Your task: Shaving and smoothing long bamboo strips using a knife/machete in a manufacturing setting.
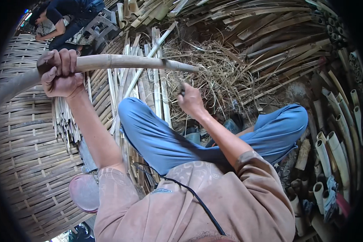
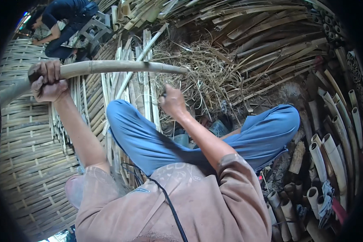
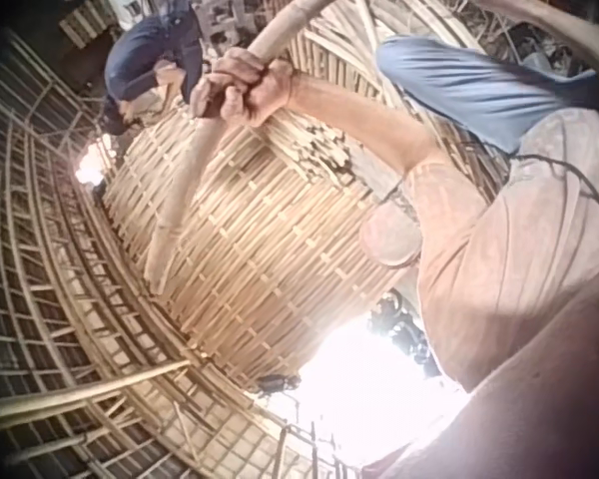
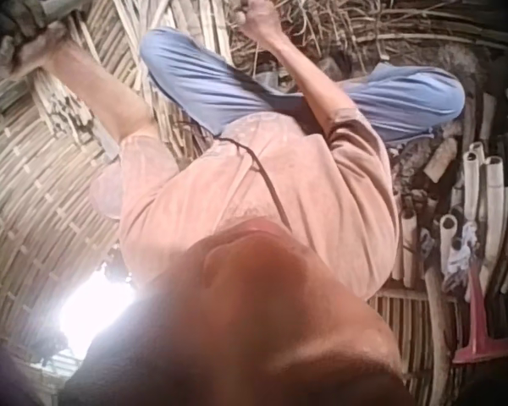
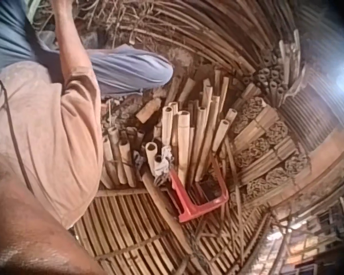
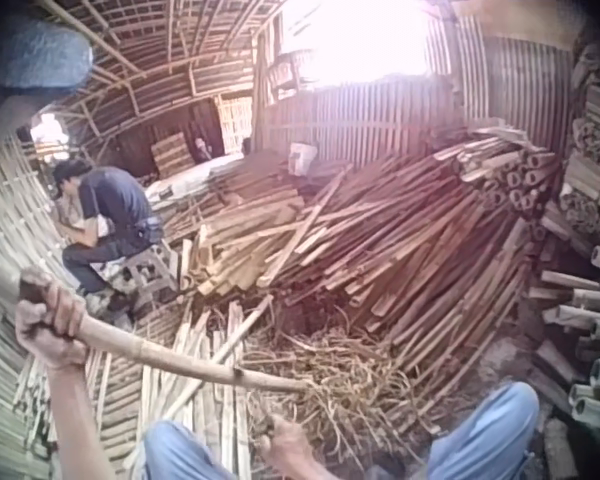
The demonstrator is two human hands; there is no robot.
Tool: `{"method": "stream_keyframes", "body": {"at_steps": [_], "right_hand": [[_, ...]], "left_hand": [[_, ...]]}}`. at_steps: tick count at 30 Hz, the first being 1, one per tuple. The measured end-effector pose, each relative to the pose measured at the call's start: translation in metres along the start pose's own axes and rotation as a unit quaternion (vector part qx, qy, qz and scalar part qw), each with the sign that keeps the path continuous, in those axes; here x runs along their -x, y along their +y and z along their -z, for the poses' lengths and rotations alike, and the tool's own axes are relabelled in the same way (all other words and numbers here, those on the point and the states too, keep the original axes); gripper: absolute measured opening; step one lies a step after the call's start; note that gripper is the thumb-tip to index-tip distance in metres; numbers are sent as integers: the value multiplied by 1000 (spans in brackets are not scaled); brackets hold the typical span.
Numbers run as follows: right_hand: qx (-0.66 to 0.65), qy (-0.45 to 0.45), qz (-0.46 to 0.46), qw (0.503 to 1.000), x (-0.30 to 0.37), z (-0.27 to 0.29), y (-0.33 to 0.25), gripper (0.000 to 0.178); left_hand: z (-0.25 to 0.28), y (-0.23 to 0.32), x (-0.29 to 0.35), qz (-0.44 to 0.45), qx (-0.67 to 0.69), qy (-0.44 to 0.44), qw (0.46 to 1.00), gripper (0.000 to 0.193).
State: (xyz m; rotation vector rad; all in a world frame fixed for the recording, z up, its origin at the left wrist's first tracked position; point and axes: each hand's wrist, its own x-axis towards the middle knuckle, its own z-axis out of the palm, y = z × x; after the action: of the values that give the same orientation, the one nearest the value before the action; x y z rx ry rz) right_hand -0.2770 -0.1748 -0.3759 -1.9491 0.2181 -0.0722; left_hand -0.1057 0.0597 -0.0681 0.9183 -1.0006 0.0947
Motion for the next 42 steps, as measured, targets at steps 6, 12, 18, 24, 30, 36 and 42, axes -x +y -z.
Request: {"method": "stream_keyframes", "body": {"at_steps": [6,12,18,24,30,36,42], "right_hand": [[67,75,-128,987,-3,-1,1,21],[39,7,-103,994,-3,0,-5,22],[14,-14,-110,994,-3,4,-6,25],[11,-1,-225,974,-4,15,-10,30],[26,-69,-59,996,3,6,-13,19],[22,4,-110,994,5,-9,-13,16],[72,-33,-71,994,6,2,-14,14]], "left_hand": [[-5,0,2,-11,-19,51,998,29],[-5,-2,2,-13,-58,113,992,29],[-7,-7,0,-21,-83,153,985,23],[-15,-6,-6,-19,-87,202,975,19],[-17,-12,-6,-30,-137,216,966,14],[-6,-7,-4,-15,-103,306,946,12],[-15,-6,3,-28,-147,290,945,16]]}}
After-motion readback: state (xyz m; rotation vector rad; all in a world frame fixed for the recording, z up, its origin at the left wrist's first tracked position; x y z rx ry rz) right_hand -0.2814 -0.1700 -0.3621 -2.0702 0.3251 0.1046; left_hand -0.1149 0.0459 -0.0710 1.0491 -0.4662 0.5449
